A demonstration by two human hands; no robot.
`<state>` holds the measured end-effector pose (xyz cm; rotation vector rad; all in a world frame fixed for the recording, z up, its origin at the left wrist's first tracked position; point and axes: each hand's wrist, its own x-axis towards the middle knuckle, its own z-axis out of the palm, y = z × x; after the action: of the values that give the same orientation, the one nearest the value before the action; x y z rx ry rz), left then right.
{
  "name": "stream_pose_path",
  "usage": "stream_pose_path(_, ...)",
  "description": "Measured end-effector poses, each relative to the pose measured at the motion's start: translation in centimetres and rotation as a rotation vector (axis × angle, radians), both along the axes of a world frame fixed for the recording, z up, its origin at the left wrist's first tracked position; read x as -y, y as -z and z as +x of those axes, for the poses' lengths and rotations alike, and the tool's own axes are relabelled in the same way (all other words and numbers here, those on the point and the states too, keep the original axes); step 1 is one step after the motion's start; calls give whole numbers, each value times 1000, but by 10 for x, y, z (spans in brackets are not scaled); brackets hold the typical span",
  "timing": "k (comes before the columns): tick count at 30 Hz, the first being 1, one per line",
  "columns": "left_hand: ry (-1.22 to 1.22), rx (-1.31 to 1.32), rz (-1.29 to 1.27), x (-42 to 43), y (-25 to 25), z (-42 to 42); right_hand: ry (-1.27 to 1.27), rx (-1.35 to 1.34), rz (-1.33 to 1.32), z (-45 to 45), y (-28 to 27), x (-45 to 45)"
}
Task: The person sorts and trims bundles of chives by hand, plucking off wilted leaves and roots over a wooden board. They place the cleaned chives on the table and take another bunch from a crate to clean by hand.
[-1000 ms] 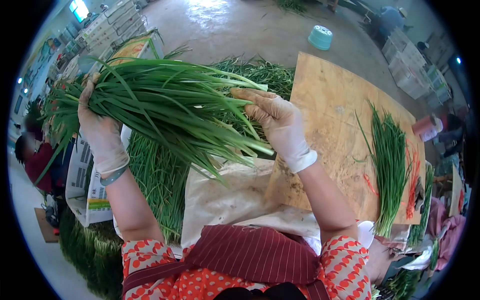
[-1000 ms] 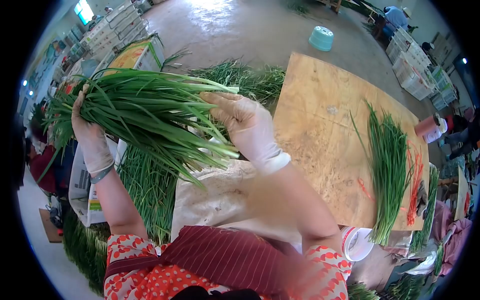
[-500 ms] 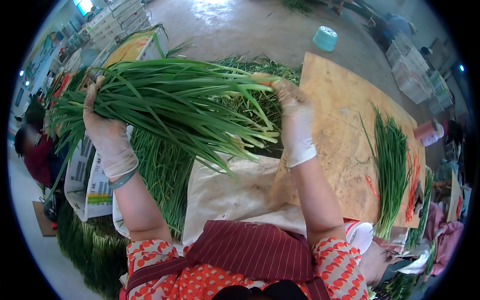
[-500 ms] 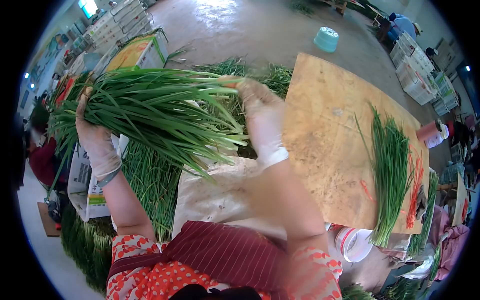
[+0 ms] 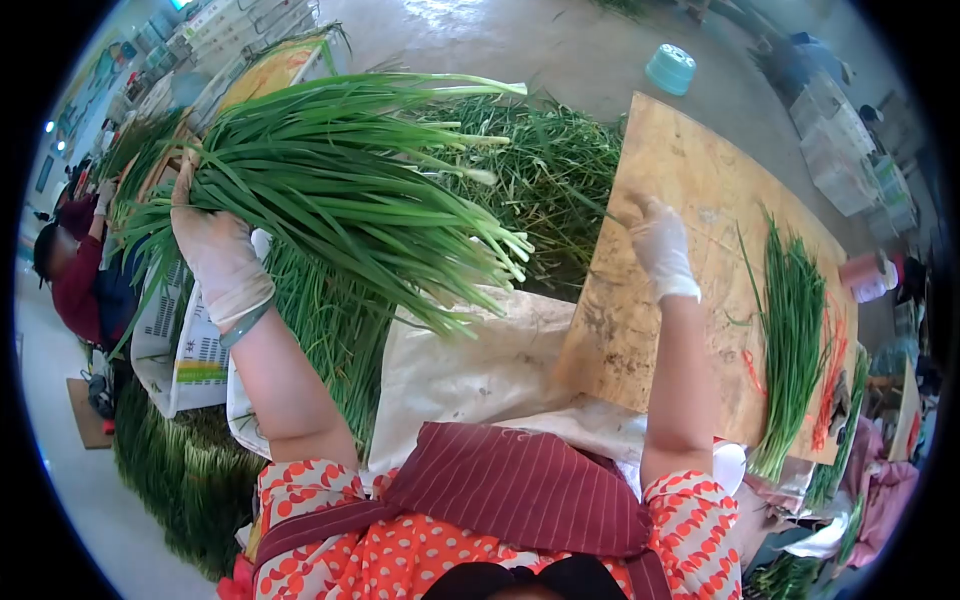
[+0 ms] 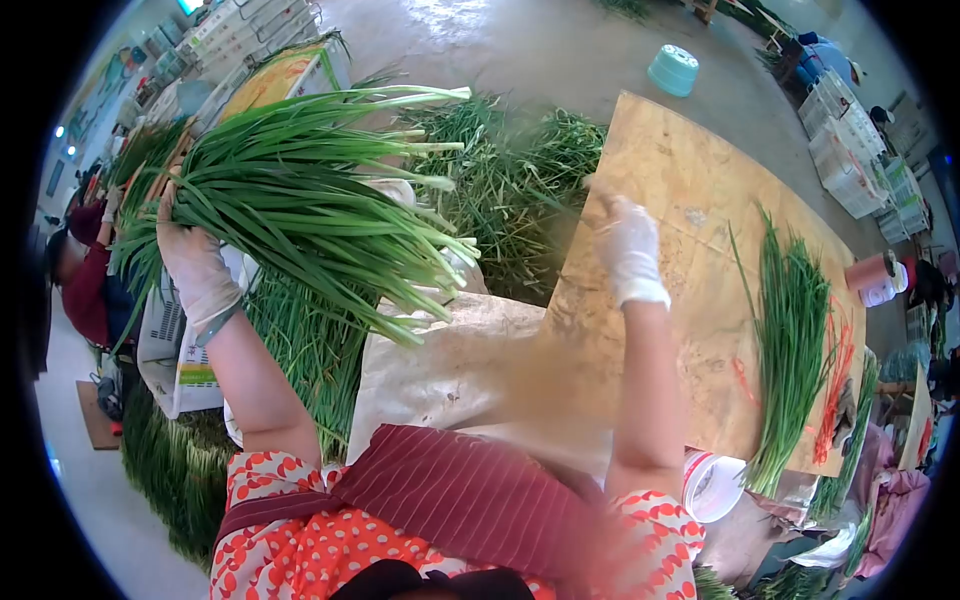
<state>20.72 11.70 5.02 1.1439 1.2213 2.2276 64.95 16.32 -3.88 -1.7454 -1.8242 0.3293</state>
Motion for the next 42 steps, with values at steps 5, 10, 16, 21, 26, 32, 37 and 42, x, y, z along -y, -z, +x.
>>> stream_pose_path(5,-66,-52,-23,-2,-4,8,-580,-709,-579,-60,-29,50)
stream_pose_path(10,49,122,92,-9,3,-5,-381,-1212,-440,-97,-19,53)
stream_pose_path(16,134,692,173,-9,-19,6,-291,-1342,-381,-108,-23,55)
stream_pose_path(21,67,547,91,-8,-16,15,-291,-1443,-315,-120,-13,50)
stream_pose_path(26,89,539,126,-10,-13,20,-234,-1732,-341,-118,2,43)
stream_pose_path(32,241,787,164,-18,-21,12,-145,-1270,-236,-97,-16,40)
stream_pose_path(37,196,649,149,-8,-24,27,35,-1269,-64,-64,-34,33)
stream_pose_path(42,-2,-199,49,-3,-13,15,-37,-970,-467,-42,-2,3)
